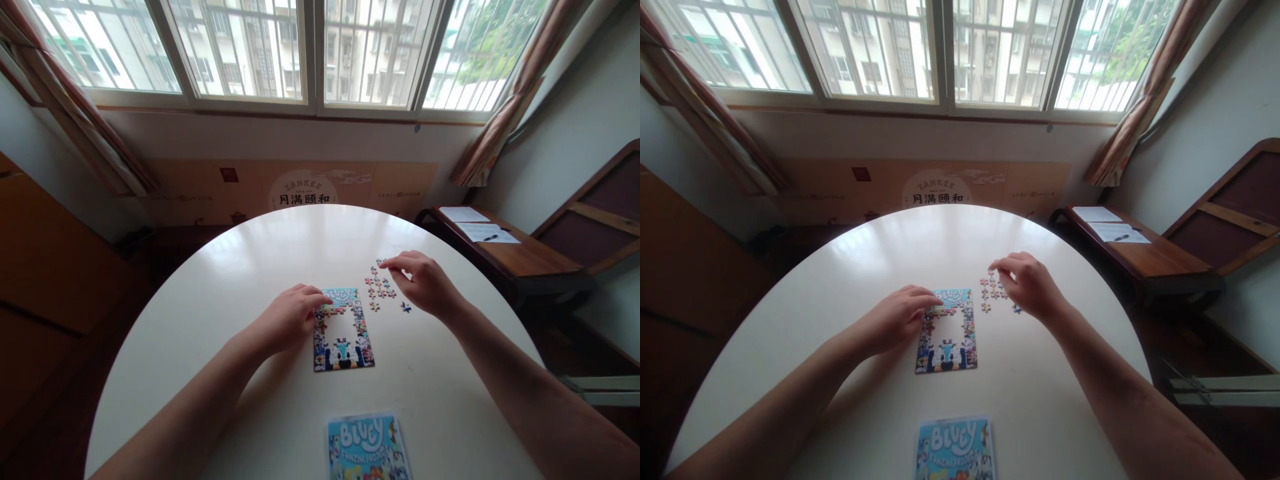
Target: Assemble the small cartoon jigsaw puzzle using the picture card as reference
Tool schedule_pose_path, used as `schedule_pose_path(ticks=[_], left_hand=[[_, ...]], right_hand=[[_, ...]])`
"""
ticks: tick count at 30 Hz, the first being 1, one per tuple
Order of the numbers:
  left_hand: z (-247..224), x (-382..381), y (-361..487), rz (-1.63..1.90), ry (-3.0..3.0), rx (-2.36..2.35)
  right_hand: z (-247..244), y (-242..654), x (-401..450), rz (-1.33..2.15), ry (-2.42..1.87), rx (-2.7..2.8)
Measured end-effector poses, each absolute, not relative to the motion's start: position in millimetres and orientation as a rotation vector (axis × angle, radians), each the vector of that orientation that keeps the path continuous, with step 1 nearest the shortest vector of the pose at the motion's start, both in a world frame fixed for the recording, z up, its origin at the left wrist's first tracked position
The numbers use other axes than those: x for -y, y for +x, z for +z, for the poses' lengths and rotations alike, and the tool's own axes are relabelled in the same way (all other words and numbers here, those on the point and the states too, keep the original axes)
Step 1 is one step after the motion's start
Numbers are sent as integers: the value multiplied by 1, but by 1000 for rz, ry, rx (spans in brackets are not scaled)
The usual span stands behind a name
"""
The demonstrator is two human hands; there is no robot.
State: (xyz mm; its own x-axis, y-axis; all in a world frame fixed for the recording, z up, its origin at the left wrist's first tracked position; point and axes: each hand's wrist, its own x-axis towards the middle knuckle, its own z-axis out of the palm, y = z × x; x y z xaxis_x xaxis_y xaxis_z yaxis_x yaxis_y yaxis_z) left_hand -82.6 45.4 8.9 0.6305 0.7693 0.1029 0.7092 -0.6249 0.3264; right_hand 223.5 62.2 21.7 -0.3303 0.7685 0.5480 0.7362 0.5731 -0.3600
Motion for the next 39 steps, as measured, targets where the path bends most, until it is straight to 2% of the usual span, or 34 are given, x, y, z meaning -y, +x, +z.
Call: schedule_pose_path(ticks=[13, 21, 30, 39], left_hand=[[11, -45, -82, 345, 2518, -1269], [12, -47, -82, 279, 2648, -1151], [11, -48, -83, 315, 2655, -1127], [10, -49, -79, 317, 2666, -1088]], right_hand=[[21, 235, -70, 23, -1236, 2064], [17, 238, -74, 51, -1280, 2058], [23, 229, -64, 381, -1220, 2403], [21, 229, -61, 512, -1128, 2590]])
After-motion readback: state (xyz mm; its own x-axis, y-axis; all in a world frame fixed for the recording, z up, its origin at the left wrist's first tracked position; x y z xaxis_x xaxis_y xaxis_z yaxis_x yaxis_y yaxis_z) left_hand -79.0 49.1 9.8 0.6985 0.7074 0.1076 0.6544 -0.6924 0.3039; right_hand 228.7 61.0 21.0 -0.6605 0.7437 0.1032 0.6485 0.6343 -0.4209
